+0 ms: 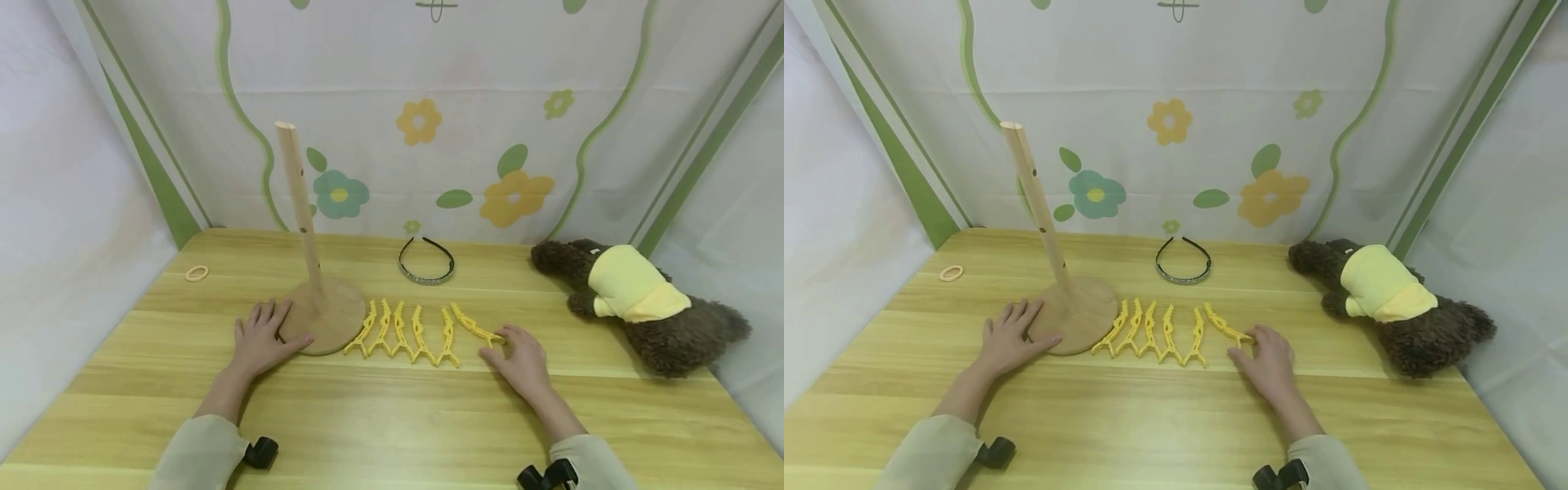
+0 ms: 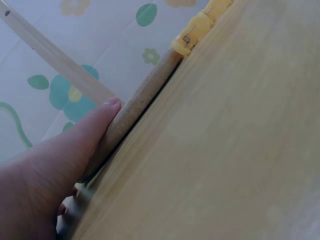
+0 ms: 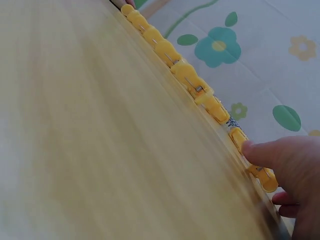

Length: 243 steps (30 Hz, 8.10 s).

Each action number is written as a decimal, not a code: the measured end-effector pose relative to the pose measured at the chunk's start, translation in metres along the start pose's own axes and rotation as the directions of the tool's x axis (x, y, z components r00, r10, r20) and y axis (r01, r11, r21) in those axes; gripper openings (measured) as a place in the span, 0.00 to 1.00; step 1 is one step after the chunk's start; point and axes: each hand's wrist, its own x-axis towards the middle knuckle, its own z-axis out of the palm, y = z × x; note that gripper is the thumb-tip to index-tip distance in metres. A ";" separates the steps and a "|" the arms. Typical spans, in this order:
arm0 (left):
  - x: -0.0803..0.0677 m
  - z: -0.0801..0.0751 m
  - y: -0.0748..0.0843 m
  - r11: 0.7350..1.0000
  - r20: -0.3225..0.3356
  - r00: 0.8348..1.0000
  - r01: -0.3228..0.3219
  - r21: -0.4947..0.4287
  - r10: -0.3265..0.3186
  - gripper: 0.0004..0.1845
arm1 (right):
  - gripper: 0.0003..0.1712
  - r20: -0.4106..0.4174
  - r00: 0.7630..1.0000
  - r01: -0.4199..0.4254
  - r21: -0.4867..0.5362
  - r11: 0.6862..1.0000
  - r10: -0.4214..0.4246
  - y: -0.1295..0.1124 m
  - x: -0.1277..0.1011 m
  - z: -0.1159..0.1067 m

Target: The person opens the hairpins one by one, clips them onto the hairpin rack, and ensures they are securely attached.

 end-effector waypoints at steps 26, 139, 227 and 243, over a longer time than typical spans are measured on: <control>0.000 0.002 -0.001 1.000 -0.009 1.000 0.004 0.011 -0.004 0.49 | 0.23 0.148 0.989 -0.001 0.103 0.995 -0.015 0.029 0.019 -0.034; 0.034 0.029 0.031 0.989 0.043 0.988 -0.145 -0.025 0.146 0.49 | 0.26 0.216 0.950 0.157 0.295 0.942 -0.226 -0.122 0.080 -0.001; 0.019 0.013 0.003 0.994 0.075 0.991 -0.111 -0.024 0.112 0.51 | 0.20 0.039 0.996 -0.085 0.124 0.989 0.081 -0.020 -0.011 0.008; 0.018 0.014 0.003 0.992 0.067 0.991 -0.112 -0.052 0.115 0.51 | 0.20 0.146 0.989 0.016 0.092 0.996 -0.030 0.002 0.003 -0.029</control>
